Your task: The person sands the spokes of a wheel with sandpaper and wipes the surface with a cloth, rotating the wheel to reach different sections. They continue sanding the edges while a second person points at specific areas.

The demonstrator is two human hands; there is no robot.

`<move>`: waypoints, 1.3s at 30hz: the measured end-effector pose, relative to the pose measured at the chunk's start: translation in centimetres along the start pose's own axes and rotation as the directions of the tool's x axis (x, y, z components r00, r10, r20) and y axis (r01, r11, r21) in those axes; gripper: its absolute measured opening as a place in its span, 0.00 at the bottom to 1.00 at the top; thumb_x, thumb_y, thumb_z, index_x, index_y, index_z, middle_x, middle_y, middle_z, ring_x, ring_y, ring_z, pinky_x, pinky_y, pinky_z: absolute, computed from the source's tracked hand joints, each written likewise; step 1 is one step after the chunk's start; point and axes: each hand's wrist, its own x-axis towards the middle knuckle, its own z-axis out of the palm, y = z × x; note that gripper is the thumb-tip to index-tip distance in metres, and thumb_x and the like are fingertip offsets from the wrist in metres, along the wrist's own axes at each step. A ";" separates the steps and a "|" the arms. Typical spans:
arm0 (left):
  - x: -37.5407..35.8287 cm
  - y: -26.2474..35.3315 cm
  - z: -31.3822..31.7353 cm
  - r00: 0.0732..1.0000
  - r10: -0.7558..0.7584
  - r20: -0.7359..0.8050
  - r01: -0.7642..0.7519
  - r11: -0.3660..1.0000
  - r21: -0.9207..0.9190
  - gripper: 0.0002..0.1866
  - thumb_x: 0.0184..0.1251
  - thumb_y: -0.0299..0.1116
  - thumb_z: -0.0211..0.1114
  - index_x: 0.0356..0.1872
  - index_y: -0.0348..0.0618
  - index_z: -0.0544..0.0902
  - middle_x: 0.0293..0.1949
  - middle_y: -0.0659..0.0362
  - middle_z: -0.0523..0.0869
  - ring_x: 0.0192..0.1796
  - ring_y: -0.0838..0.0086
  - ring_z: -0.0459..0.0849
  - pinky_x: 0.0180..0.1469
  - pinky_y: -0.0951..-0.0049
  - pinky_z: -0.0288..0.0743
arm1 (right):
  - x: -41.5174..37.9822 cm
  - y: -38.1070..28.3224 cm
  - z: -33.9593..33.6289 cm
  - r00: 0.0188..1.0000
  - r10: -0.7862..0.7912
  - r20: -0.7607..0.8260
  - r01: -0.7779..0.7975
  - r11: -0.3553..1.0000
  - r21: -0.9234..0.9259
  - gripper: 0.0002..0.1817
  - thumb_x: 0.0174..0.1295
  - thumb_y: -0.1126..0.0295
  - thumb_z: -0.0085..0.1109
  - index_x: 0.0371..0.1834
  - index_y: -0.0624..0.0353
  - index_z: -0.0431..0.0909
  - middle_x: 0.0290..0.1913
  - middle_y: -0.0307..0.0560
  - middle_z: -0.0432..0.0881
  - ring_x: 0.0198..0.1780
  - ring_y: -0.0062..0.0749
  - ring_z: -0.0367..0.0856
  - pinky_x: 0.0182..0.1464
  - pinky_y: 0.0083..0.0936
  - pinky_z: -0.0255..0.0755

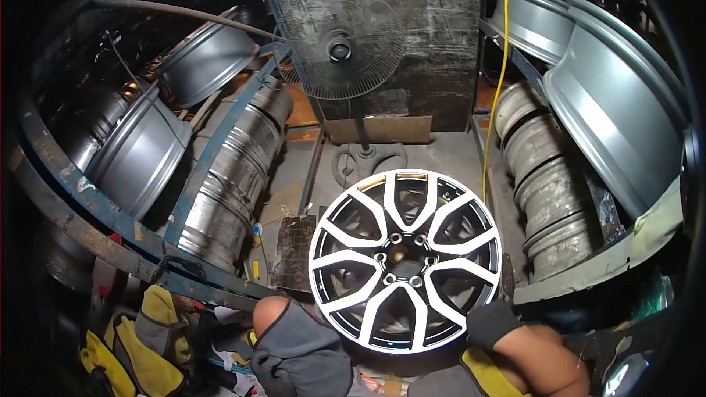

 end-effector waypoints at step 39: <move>0.5 1.0 -0.3 0.999 -0.027 0.042 0.025 0.999 0.045 0.18 0.50 0.20 0.55 0.46 0.41 0.78 0.57 0.47 0.73 0.62 0.53 0.74 0.69 0.59 0.64 | 0.8 4.5 -3.2 0.995 -0.001 0.103 -0.029 0.956 0.292 0.29 0.61 0.39 0.60 0.53 0.49 0.86 0.48 0.56 0.88 0.54 0.54 0.86 0.58 0.48 0.78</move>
